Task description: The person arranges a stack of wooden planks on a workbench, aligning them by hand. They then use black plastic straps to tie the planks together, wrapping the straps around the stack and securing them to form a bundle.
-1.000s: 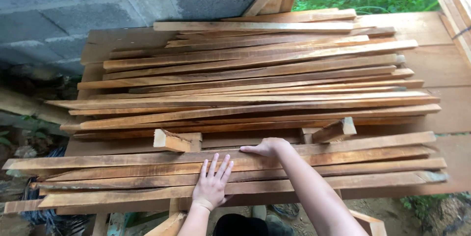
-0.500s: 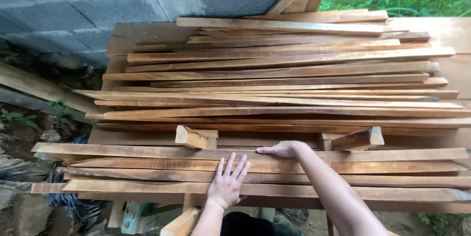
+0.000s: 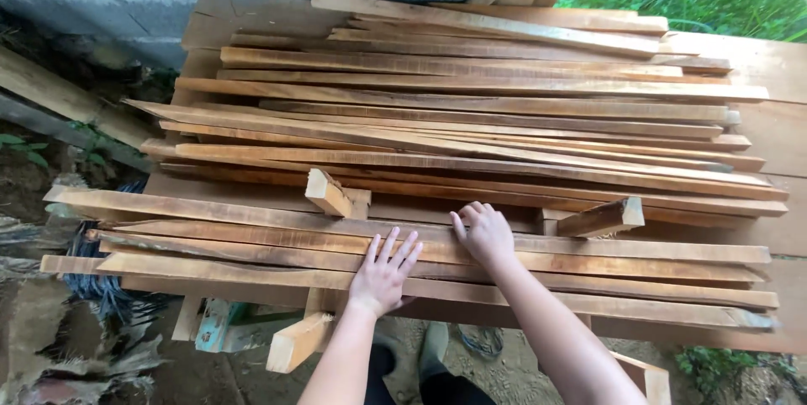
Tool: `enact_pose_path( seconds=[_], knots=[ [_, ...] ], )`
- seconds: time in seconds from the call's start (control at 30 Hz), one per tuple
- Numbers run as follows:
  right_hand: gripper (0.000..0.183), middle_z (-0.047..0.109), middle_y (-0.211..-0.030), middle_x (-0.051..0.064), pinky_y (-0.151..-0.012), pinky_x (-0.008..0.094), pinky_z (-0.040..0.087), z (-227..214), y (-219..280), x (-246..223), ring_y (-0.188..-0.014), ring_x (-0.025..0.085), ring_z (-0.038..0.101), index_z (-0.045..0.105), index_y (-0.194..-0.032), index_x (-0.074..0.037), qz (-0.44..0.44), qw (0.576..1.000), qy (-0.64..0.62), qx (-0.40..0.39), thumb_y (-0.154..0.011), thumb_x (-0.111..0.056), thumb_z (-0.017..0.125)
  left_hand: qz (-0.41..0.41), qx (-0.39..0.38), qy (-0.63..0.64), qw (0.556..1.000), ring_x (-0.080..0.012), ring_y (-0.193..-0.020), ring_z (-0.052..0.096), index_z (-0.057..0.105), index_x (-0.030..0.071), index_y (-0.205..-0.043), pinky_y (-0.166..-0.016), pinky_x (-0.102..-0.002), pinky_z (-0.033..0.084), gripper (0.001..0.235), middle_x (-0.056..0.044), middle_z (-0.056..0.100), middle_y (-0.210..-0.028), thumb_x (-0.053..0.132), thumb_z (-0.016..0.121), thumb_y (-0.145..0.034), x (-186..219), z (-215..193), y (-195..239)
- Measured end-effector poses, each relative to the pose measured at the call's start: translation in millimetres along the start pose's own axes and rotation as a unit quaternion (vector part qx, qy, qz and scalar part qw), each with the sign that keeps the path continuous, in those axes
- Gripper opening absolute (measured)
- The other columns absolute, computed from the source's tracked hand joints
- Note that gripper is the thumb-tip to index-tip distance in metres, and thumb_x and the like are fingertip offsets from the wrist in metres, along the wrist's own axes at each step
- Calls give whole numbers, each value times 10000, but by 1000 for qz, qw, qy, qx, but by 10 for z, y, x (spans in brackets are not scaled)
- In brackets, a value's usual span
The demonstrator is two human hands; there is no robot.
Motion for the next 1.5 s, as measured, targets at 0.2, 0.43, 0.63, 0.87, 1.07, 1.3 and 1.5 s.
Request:
enact_pose_path(
  seconds=[0.2,0.43,0.63,0.87,1.07,1.3,1.5],
  knots=[
    [92,734,-983,61,-941,402,486,-578,23,-1026,-992,246,660,716,-860,-103,-132,967,-195,101,-877,-193,727,-200,-342,90,914,-428,-1548,-193,-23,157,-1662,-1203,-675,-106,1083,-162,-259,-1694,388,695,-885,42,-362,43],
    [125,721,-809,84,-676,324,557,-460,-100,-2666,-705,243,674,711,-863,-18,-113,864,-484,-83,-921,-122,672,-159,-185,634,734,-317,-1413,484,384,75,-1497,-1137,-478,380,651,-168,469,-1523,322,592,-932,70,-927,1050],
    [123,694,-964,90,-749,361,537,65,-967,-3751,-854,283,637,695,-1001,-96,-180,904,-389,-14,-911,-180,691,-303,385,688,535,-273,-835,719,632,-30,-954,-833,-401,602,158,-199,711,-911,120,584,-950,-2127,-1824,2016],
    [1043,700,-1081,203,-895,478,563,1301,-1409,-3813,-992,361,691,711,-1078,12,14,857,-95,-507,-689,-931,492,-731,157,662,56,-329,-1499,280,74,75,-1579,-1184,-439,386,1036,-167,171,-1640,599,567,-833,-2156,-371,2032],
    [1049,530,-1547,61,-1193,507,392,1497,-1383,-3847,-1434,322,496,626,-1414,-179,80,771,-150,-614,-634,-869,501,-695,258,668,-73,-314,-1431,459,275,126,-1582,-1163,-452,398,908,-157,395,-1608,525,606,-836,-2056,-37,1904],
    [1065,522,-1563,54,-1206,517,376,1469,-1293,-3912,-1454,330,473,644,-1415,-214,67,741,-144,-653,-578,-862,522,-710,279,642,-82,-288,-1436,469,417,182,-1576,-1167,-404,386,811,-87,423,-1631,534,554,-859,-2136,-214,1838],
    [1052,546,-1535,82,-1178,508,394,1577,-1282,-3940,-1422,334,505,649,-1397,-156,2,748,-138,-649,-633,-861,484,-729,291,613,-94,-314,-1302,581,412,30,-1518,-1072,-403,470,864,-187,525,-1520,552,591,-853,-2115,-162,1857]
  ],
)
Point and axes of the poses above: each hand's wrist, its own y-axis away from the middle knuckle, its own z-axis out of the palm, x = y × z, the point moved 9 cm from there along -y, towards the middle knuckle
